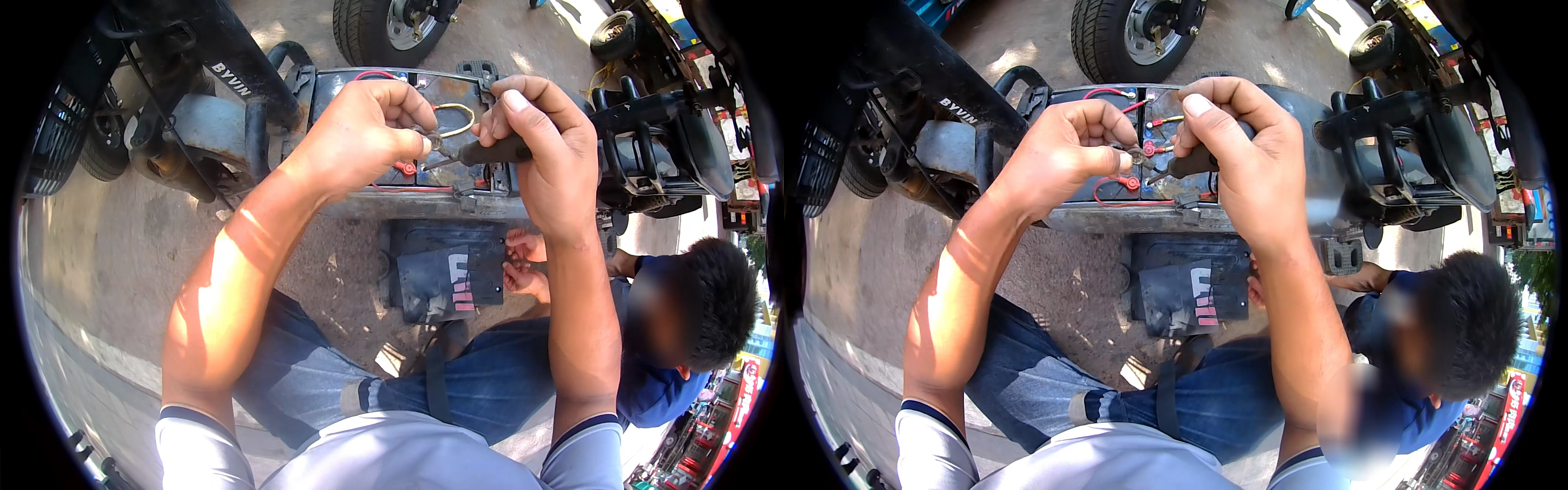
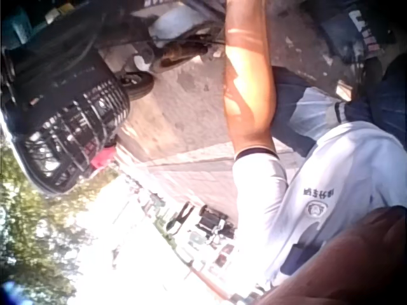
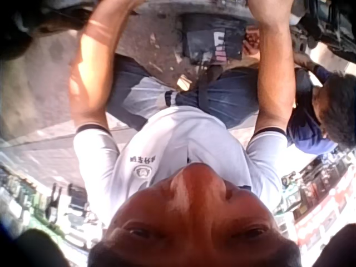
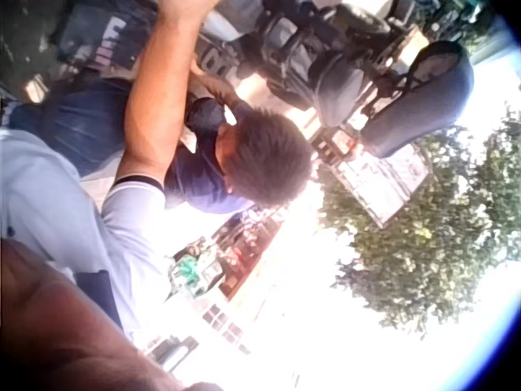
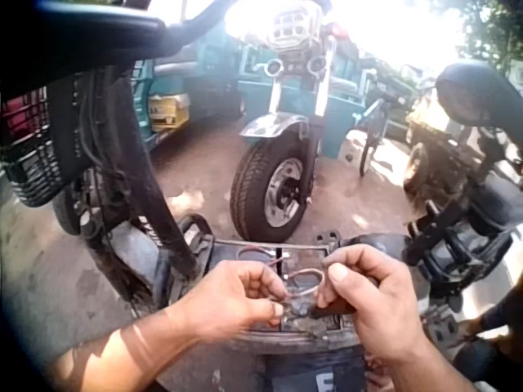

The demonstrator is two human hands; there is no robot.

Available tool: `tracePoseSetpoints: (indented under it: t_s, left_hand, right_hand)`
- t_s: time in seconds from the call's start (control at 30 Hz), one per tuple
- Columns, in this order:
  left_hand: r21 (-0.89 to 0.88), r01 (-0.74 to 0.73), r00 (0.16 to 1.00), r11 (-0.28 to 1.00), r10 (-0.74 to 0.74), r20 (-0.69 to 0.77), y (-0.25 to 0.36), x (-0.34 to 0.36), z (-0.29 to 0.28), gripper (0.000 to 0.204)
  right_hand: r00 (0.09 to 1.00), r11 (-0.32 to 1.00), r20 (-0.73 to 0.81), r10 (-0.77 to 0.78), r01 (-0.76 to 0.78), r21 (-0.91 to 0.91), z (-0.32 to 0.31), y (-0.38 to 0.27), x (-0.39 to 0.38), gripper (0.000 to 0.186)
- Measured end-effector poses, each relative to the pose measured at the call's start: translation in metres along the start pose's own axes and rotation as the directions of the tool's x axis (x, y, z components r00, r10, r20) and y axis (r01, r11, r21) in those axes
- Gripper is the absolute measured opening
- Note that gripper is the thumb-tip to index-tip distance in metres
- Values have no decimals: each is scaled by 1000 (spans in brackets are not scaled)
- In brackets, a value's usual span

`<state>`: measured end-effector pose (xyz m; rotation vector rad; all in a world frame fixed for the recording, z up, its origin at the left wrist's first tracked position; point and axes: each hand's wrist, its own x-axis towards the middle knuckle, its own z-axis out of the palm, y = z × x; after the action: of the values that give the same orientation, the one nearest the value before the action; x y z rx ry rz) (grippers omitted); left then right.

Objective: The person opens the seat of an electric scooter to access the battery compartment. They use a screwdriver to loosen and tighten screws on the battery terminals, connecting and adjusting red and yellow wires. The person works on the electrical connections for the duration of the clip.

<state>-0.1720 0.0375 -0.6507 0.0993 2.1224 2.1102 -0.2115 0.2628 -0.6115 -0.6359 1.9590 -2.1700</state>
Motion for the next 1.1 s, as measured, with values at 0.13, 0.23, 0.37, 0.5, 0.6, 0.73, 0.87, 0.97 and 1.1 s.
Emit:
tracePoseSetpoints:
  t_s: [0.13, 0.23, 0.37, 0.5, 0.6, 0.73, 0.87, 0.97, 1.1]
  left_hand:
    - [59, -69, 996, 996, 65, 62, 3, -3, 3, 21]
    - [78, -118, 991, 990, 113, 68, 2, -3, 5, 22]
    - [35, -93, 994, 995, 90, 65, 5, -5, 7, 24]
    - [8, -81, 995, 997, 80, 64, 4, -8, 10, 23]
    - [-43, -86, 995, 995, 88, 55, 5, -8, 11, 21]
    - [-50, -130, 991, 990, 130, -17, 2, -9, 16, 20]
    - [-68, -64, 998, 996, 65, 18, 7, -9, 18, 19]
    - [-131, -57, 995, 990, 67, 72, 11, -10, 16, 19]
    - [-210, -18, 991, 978, 45, 128, 13, -9, 15, 20]
  right_hand:
    - [986, 958, -108, -129, 152, 242, -2, -8, -9, 18]
    - [977, 986, -202, -73, 102, 133, -6, -39, -23, 19]
    - [982, 881, -123, 145, -185, -436, 10, -11, -37, 25]
    - [996, 746, -18, -88, 55, -664, 18, 21, -42, 20]
    - [993, 705, -19, -117, 69, -705, 19, 22, -41, 15]
    - [992, 781, -92, -83, 7, -625, 23, 21, -44, 14]
    - [993, 765, -52, -103, 45, -642, 17, 21, -44, 14]
    - [990, 779, 33, -137, 128, -614, 8, 21, -41, 14]
    - [989, 814, 91, -118, 149, -562, 0, 15, -40, 15]
